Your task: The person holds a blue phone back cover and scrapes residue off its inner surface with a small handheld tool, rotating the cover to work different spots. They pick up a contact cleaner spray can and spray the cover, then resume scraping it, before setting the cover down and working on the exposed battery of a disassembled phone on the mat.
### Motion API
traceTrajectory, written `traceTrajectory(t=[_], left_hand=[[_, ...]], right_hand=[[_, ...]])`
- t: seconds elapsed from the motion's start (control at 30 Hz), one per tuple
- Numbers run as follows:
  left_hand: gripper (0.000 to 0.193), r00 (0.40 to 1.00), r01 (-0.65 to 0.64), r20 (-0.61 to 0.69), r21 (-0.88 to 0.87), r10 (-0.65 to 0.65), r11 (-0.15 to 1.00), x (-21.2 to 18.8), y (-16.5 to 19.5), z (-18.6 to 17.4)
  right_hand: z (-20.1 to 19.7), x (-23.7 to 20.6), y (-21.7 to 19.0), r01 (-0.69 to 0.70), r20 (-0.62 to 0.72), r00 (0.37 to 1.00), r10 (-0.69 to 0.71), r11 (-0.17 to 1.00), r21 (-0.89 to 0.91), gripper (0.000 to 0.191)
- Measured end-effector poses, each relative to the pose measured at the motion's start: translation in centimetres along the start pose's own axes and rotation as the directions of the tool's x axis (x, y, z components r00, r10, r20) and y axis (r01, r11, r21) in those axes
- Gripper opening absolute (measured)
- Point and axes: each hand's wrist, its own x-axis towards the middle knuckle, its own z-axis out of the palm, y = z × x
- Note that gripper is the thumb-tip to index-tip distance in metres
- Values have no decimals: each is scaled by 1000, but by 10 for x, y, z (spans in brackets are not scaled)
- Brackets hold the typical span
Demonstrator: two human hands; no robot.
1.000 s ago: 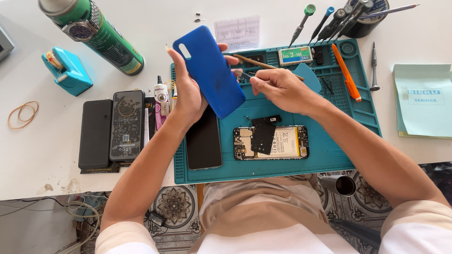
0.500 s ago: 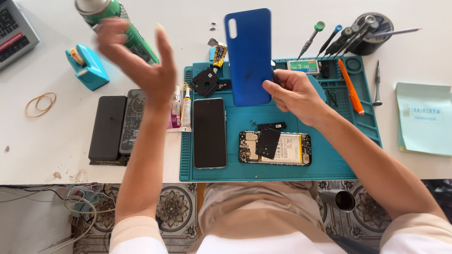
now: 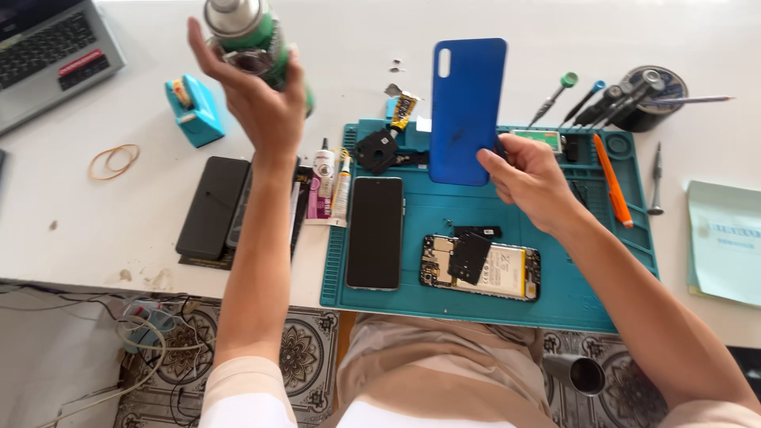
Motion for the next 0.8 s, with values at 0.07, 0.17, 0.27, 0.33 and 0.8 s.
traceTrajectory(t=[0.07,0.17,0.27,0.33,0.8], left_hand=[[113,999,-39,-2,-134,39,990,-1,4,1],[117,992,-70,74,-335,100,940,-5,13,-4],[123,963,-119,153,-494,221,861,-2,27,-12],[123,938,-5,255,-664,233,748,-3,41,-18],[134,489,796,871,-468,47,383,-68,128,-73]], right_hand=[[-1,1,0,17,13,1000,-18,999,32,19],[0,3,-1,6,6,1000,-6,998,55,20],[1,6,-2,-10,-27,1000,11,999,44,17],[2,8,-3,-11,-44,999,13,999,35,16],[-14,5,-6,-6,-21,1000,6,1000,21,22]])
